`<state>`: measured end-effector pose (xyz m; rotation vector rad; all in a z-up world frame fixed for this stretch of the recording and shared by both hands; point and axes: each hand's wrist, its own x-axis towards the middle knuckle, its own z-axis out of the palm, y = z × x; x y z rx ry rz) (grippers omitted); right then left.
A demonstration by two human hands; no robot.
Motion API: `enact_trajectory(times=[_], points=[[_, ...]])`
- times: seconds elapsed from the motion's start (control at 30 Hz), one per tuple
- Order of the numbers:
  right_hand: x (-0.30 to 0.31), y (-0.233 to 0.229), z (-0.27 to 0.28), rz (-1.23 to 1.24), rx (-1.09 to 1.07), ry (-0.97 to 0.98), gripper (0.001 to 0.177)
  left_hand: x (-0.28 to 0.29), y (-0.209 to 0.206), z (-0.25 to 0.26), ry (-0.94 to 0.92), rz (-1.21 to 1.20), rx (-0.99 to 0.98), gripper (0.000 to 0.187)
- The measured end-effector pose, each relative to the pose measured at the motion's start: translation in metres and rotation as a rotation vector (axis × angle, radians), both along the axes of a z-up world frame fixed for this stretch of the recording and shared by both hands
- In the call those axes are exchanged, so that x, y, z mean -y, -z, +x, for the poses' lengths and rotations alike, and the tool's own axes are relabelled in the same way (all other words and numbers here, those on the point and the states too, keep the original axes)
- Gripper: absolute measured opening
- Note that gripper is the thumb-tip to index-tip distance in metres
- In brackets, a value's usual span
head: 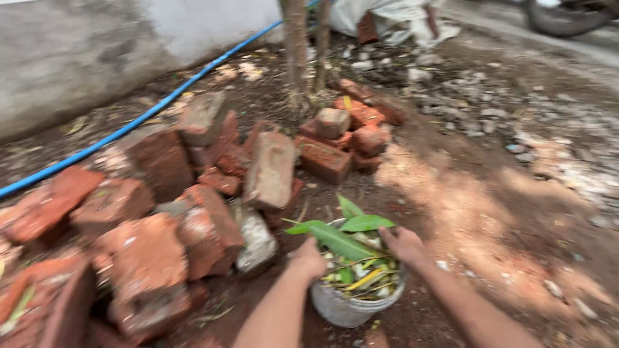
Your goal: Gathering fallen leaves into a bucket and arranging bricks on the ground in an outdoor yard.
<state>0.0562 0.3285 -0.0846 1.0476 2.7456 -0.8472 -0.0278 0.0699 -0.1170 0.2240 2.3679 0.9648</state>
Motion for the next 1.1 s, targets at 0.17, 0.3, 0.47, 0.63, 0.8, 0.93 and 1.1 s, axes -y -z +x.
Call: enact_trajectory(times=[0.17,0.3,0.47,0.63,0.8,0.93,1.1], points=[[-0.002,0.024,-0.01,0.089,0.139,-0.071,0.065,0.01,-0.052,0.022,0.03,-0.104,-0.018,0.064],[0.001,0.014,-0.009,0.043,0.161,-0.028,0.065,0.012,-0.055,0.017,-0.033,-0.036,-0.004,0.066],[-0.039,0.029,0.003,0.058,0.001,0.009,0.06,0.004,-0.072,0.023,-0.031,0.018,-0.03,0.06],[-0.078,0.024,0.055,-0.232,-0.203,0.217,0.051,-0.027,-0.08,0.043,-0.054,0.12,-0.049,0.051],[-0.096,-0.011,0.091,-0.438,-0.511,0.347,0.029,-0.066,-0.041,0.047,-0.087,0.32,-0.096,0.051],[-0.126,-0.029,0.087,-0.39,-0.512,0.259,0.028,-0.078,-0.091,0.064,-0.099,0.365,0.054,0.062],[-0.141,-0.044,0.102,-0.372,-0.529,0.233,0.025,-0.108,-0.14,0.073,-0.016,0.185,0.02,0.065]])
